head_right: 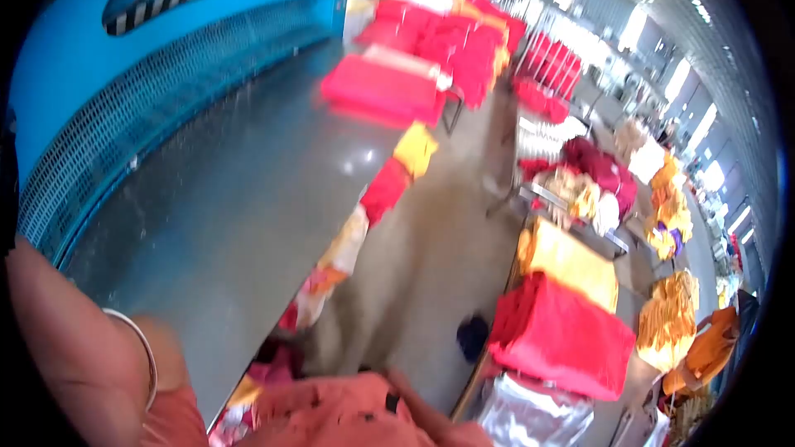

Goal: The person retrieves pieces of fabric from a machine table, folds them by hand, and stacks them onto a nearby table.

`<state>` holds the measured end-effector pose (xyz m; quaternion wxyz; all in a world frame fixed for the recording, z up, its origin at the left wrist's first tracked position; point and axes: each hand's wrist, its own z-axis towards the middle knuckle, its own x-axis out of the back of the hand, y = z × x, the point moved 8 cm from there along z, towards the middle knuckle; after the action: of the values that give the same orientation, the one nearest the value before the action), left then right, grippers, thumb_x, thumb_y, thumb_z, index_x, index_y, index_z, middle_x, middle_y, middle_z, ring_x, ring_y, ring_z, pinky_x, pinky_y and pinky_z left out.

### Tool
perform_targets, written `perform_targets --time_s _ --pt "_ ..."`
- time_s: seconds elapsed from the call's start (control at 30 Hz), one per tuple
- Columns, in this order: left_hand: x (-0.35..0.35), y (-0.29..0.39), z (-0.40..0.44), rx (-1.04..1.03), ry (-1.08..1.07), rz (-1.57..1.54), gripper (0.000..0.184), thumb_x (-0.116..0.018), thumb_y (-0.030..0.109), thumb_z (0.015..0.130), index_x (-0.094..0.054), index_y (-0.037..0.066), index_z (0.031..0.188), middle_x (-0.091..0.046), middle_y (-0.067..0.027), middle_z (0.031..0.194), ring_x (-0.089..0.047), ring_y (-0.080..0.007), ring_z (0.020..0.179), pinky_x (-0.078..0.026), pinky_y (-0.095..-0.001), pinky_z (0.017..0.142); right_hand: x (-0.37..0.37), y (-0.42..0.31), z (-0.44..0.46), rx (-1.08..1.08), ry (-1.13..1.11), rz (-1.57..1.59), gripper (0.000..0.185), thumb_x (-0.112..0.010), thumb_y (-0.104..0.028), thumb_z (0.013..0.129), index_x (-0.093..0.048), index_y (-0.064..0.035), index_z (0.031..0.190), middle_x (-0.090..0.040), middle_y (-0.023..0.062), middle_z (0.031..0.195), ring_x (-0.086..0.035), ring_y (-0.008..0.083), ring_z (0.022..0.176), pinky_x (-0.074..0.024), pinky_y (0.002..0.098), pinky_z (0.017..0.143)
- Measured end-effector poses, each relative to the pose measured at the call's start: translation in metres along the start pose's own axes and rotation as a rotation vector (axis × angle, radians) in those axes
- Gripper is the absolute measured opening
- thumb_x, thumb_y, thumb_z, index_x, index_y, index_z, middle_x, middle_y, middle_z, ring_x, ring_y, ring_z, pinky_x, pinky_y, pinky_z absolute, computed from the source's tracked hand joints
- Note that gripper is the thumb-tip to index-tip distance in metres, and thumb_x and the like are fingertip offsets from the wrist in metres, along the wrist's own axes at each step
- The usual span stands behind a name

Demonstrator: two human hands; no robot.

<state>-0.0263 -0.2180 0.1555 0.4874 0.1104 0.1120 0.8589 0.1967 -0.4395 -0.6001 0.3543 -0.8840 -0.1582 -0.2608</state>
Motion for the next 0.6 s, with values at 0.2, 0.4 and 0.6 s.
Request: perform_targets --time_s 0.2,0.4,0.6 --pt "0.018 -0.009 0.011 0.063 -0.018 0.032 0.035 -0.038 0.035 0.091 -0.039 0.015 0.12 -0.044 -0.0047 0.116 -0.044 -0.0193 0.1 -0.042 -0.0392 0.082 0.017 -0.05 -0.015 -0.083 0.073 0.118 0.029 -0.053 -0.029 0.079 -0.064 -0.0034 0.088 -0.063 0.018 0.088 -0.062 0.0307 0.081 -0.0468 0.0404 0.073" --pt "-0.02 -0.013 0.024 0.161 -0.179 0.096 0.036 -0.037 0.037 0.092 -0.038 0.019 0.122 -0.045 -0.0016 0.114 -0.045 -0.0175 0.097 -0.042 -0.0401 0.081 0.036 -0.048 -0.017 -0.058 0.187 0.091 0.029 -0.055 -0.029 0.076 -0.065 -0.0044 0.09 -0.064 0.0173 0.084 -0.061 0.034 0.076 -0.0478 0.04 0.069" --pt "-0.051 -0.014 0.027 0.109 -0.321 -0.259 0.027 -0.039 0.028 0.092 -0.042 0.013 0.115 -0.045 -0.0056 0.11 -0.045 -0.0189 0.096 -0.039 -0.0368 0.085 0.038 -0.013 -0.025 -0.115 0.217 0.161 0.028 -0.056 -0.027 0.075 -0.066 -0.0039 0.087 -0.065 0.0169 0.08 -0.062 0.0322 0.073 -0.0484 0.0392 0.067"
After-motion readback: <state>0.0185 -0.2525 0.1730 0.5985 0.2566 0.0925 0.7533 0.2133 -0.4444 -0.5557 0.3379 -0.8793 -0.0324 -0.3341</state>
